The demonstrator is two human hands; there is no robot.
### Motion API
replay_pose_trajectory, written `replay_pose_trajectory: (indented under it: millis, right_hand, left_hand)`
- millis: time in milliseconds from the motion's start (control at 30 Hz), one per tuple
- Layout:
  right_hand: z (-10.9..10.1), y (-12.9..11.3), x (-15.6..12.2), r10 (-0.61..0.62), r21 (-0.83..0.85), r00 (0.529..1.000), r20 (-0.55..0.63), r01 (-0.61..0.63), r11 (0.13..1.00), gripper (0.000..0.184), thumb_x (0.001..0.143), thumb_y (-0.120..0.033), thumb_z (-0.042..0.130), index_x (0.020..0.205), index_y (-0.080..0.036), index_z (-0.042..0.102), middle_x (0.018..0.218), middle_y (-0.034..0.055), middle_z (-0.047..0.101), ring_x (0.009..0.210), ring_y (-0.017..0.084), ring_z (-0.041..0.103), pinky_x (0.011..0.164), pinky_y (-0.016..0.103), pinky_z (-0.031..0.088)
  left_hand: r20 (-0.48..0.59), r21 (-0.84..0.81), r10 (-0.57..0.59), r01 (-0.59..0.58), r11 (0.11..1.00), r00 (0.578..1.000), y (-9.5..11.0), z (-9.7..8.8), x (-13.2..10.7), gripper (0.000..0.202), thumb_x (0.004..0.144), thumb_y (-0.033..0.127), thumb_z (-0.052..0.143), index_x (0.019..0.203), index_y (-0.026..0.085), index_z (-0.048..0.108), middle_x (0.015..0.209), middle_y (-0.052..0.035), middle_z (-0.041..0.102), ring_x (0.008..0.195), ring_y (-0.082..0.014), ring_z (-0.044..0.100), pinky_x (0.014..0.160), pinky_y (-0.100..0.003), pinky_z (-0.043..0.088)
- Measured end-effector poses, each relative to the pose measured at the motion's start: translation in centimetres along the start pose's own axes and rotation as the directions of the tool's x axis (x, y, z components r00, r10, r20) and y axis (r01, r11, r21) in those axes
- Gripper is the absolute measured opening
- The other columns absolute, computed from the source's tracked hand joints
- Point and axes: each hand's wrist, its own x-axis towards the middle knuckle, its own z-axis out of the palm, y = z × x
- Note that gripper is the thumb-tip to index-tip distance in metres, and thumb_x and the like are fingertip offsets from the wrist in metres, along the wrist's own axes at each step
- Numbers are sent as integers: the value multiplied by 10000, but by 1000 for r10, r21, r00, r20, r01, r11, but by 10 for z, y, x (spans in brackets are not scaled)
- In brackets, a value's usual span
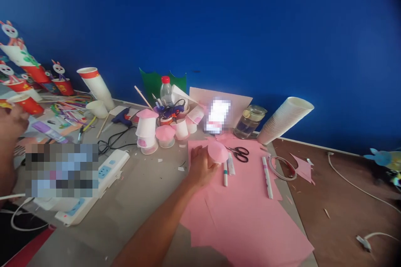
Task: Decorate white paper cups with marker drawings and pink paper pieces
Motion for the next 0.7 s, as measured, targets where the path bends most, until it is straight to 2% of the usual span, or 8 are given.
replay_pose_trajectory:
  millis: [100,200,300,367,433,500,600,700]
  right_hand:
    - [-24,-8,5,100,52,994,-51,-97,994,471,645,-531,708,1093,-466,578,831,14,661,858,304,638,589,426,560]
    - [-53,1,21,157,27,981,-116,-155,988,365,777,-490,594,1113,-348,579,943,58,659,892,269,627,696,423,544]
    - [-75,33,41,321,83,807,-496,-324,943,299,816,-381,573,1082,-244,575,1024,74,636,972,230,591,859,418,475]
    - [-82,60,48,380,159,744,-549,-353,922,332,783,-394,603,1069,-226,578,1057,75,638,1027,235,573,901,418,446]
    - [-82,84,48,436,231,748,-500,-370,900,405,774,-425,617,1127,-235,565,1145,82,624,1103,253,549,936,436,428]
    - [-77,101,46,445,294,785,-432,-344,892,451,803,-437,596,1210,-251,538,1236,80,593,1179,258,512,998,465,381]
    - [-69,113,44,410,413,832,-374,-247,877,457,808,-443,600,1230,-275,543,1259,58,590,1215,252,499,1052,480,334]
    - [-70,116,45,392,479,857,-334,-204,854,481,832,-523,536,1241,-271,551,1258,72,595,1196,280,523,1022,515,367]
  left_hand:
    - [-34,-49,-8,6,999,999,-1,0,0,423,690,200,642,1096,163,529,1098,-110,609,1145,-315,459,997,-467,376]
    - [-85,-142,-38,26,990,996,-2,-3,1,345,713,220,625,1043,172,540,1061,-87,608,1062,-283,522,937,-438,423]
    - [-111,-208,-49,25,978,993,0,-7,4,423,708,250,630,1107,161,520,1083,-98,600,1030,-275,543,902,-451,438]
    - [-113,-290,-86,50,956,990,4,-10,4,445,716,251,624,1137,164,511,1111,-104,598,1046,-273,541,891,-438,445]
    - [-56,-428,-99,66,902,994,8,-12,3,432,713,202,613,1133,184,516,1117,-87,607,1045,-253,551,889,-406,447]
    - [-2,-563,-99,81,822,995,12,-13,2,443,718,186,611,1148,189,506,1146,-88,601,1055,-239,549,903,-391,439]
    - [159,-691,-85,173,702,984,16,-15,-1,373,767,256,597,1123,176,520,1069,-84,622,969,-227,568,828,-369,465]
    - [302,-764,-30,261,590,953,18,-18,-2,349,793,357,594,1081,164,554,997,-69,626,907,-219,574,776,-346,470]
